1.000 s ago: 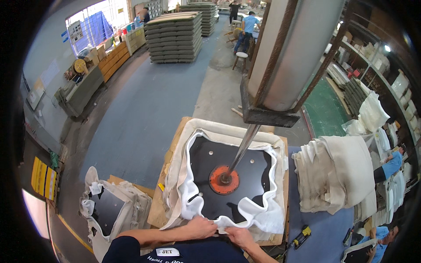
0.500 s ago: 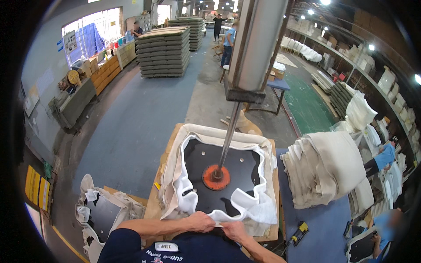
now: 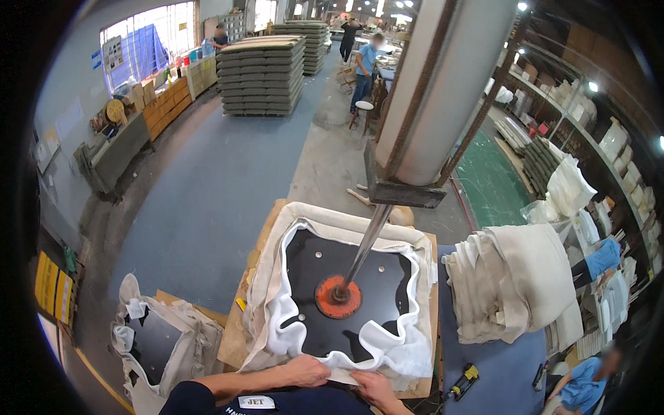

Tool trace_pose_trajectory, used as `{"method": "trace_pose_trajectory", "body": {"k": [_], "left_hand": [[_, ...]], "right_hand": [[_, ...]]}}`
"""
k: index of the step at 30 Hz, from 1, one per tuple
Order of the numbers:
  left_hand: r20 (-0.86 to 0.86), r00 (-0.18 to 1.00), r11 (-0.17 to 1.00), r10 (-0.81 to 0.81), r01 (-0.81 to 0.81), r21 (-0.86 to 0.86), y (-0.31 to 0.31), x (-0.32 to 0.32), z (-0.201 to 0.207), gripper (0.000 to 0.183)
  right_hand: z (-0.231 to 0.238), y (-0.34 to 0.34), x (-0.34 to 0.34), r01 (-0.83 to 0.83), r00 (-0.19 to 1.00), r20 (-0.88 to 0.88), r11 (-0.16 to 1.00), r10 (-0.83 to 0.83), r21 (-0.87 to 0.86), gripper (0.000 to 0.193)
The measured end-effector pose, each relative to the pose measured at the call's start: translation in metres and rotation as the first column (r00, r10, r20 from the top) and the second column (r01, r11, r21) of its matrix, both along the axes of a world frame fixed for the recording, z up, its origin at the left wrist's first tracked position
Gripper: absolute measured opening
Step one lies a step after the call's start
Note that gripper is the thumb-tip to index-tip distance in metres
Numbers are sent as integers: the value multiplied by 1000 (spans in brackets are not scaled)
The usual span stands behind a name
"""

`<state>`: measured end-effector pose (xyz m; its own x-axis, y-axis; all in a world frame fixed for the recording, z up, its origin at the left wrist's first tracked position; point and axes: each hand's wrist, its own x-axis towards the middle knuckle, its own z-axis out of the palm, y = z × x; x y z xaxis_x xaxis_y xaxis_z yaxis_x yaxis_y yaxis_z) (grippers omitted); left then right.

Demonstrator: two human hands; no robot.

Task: The person stretches white fabric over a black seat base, trims excess material with a utility knife, and secures the fabric using a staple gun. The person repeatedly adjusts and pulls the fabric to ensure a tight fit around the edges.

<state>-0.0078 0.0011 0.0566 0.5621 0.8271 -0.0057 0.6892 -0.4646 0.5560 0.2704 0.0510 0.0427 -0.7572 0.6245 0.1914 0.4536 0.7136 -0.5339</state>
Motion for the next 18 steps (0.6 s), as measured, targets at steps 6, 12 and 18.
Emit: {"method": "trace_pose_trajectory", "body": {"k": [6,12,18], "left_hand": [[117,993,995,-33,22,94,5,-5,-7,23],[91,995,999,48,-48,-8,4,-5,-3,25],[20,1000,1000,24,-24,-4,0,-2,-3,25]], "right_hand": [[36,6,-2,273,951,244,883,-189,-381,29],[49,12,-9,289,913,374,904,-162,-314,26],[84,-11,-6,417,903,228,618,-363,-667,31]]}}
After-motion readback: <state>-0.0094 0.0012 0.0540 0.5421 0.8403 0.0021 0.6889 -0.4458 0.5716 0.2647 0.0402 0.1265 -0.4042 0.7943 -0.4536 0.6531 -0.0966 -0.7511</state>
